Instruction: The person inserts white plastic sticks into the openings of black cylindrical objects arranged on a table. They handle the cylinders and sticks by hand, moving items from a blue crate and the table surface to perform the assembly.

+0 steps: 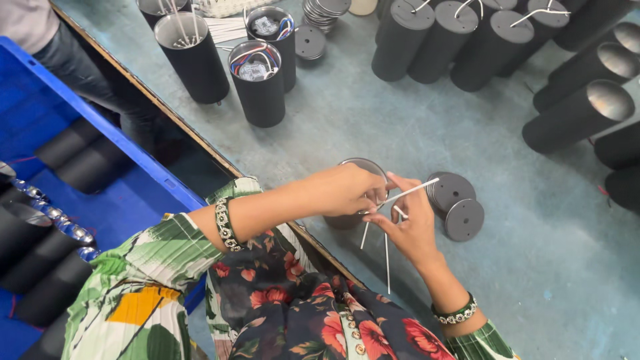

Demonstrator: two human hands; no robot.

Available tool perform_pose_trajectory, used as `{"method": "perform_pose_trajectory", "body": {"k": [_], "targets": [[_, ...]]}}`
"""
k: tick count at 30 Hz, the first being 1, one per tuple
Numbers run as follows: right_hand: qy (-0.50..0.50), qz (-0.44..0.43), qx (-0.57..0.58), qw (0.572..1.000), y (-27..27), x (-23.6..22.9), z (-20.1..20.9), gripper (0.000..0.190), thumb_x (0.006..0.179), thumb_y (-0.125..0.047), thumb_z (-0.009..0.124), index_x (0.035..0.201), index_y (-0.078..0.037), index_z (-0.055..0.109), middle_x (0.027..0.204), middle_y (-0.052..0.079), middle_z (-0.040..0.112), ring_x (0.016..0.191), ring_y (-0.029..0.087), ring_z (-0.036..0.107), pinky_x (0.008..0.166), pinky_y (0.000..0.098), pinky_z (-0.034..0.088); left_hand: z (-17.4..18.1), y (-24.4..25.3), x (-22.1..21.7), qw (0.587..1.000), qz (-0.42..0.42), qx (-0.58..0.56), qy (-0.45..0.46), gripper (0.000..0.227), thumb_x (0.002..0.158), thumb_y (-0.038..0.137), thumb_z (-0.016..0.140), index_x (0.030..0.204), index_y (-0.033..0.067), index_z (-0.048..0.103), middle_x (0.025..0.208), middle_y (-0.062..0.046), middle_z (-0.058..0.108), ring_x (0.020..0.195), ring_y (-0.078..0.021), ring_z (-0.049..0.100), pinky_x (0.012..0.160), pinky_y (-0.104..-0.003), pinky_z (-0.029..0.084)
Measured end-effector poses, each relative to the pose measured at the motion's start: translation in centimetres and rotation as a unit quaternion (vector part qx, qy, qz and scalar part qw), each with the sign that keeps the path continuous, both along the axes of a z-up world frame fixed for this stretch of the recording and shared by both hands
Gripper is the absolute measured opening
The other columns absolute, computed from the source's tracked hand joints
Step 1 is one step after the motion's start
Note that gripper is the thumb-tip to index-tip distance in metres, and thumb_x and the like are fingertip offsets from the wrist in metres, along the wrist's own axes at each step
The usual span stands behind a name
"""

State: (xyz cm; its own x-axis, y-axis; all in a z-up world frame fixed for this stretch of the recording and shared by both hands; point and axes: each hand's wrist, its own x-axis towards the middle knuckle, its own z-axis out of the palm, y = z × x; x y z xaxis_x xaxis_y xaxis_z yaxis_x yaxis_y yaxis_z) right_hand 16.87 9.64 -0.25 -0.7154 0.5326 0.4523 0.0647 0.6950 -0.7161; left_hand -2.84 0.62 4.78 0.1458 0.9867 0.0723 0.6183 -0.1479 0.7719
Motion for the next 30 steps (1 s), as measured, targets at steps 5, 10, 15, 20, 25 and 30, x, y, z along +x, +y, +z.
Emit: {"method": "perform_pose_trajectory", "body": {"k": [5,10,15,20,25,30], "targets": [[-0.013,0.050,0.063,0.997,0.1,-0.2,1.4,0.091,0.068,-0.025,0.093,0.149,-0.010,0.054,0.122,0.009,0.055,0.085,0.014,0.060,0.066,0.0275,0.051,0.1,0.8,0.2,0.997,0.012,0.002,0.072,0.015,0.076,0.011,0.076,0.090,0.0070,0.075,0.086,-0.012,0.072,0.087,-0.0308,0.072,0.077,-0.042,0.053],[-0.100,0.011,0.038,0.994,0.5,-0.5,2.2,0.089,0.061,-0.031,0.095,0.141,-0.013,0.059,0.117,0.007,0.059,0.070,0.014,0.057,0.060,0.0308,0.049,0.4,0.6,-0.7,0.997,-0.068,0.008,0.017,0.015,0.079,0.013,0.074,0.091,0.0073,0.067,0.082,-0.008,0.073,0.082,-0.0288,0.073,0.074,-0.042,0.054],[-0.071,0.021,0.047,0.996,0.9,-0.4,1.5,0.081,0.061,-0.031,0.095,0.134,-0.013,0.065,0.118,0.006,0.059,0.073,0.014,0.054,0.059,0.0287,0.047,0.9,-0.1,-0.5,0.994,-0.071,-0.046,0.065,0.022,0.085,0.015,0.070,0.106,0.0131,0.067,0.079,-0.009,0.072,0.080,-0.0303,0.072,0.071,-0.045,0.051],[-0.018,0.037,-0.009,0.999,1.1,-0.2,0.4,0.070,0.067,-0.029,0.093,0.127,-0.008,0.063,0.123,0.006,0.054,0.076,0.009,0.053,0.060,0.0231,0.047,-0.3,0.4,-1.6,0.995,-0.041,0.026,0.082,0.013,0.079,0.017,0.075,0.088,0.0088,0.070,0.085,-0.011,0.070,0.081,-0.0318,0.071,0.073,-0.044,0.054],[-0.007,0.036,0.002,0.999,1.3,-0.4,0.0,0.073,0.061,-0.025,0.093,0.125,-0.006,0.066,0.119,0.007,0.055,0.066,0.009,0.050,0.058,0.0238,0.045,-0.7,1.2,-1.1,0.996,-0.025,0.025,0.079,0.016,0.072,0.019,0.076,0.082,0.0067,0.071,0.078,-0.012,0.074,0.074,-0.0303,0.074,0.068,-0.042,0.057],[-0.021,0.014,0.016,1.000,1.8,-0.3,-1.0,0.070,0.061,-0.020,0.093,0.123,-0.005,0.064,0.121,0.008,0.056,0.060,0.010,0.049,0.057,0.0252,0.044,-1.4,2.4,-0.2,0.974,0.031,0.057,0.215,0.029,0.073,0.033,0.078,0.083,0.0060,0.072,0.075,-0.017,0.072,0.070,-0.0371,0.071,0.063,-0.047,0.057]]}}
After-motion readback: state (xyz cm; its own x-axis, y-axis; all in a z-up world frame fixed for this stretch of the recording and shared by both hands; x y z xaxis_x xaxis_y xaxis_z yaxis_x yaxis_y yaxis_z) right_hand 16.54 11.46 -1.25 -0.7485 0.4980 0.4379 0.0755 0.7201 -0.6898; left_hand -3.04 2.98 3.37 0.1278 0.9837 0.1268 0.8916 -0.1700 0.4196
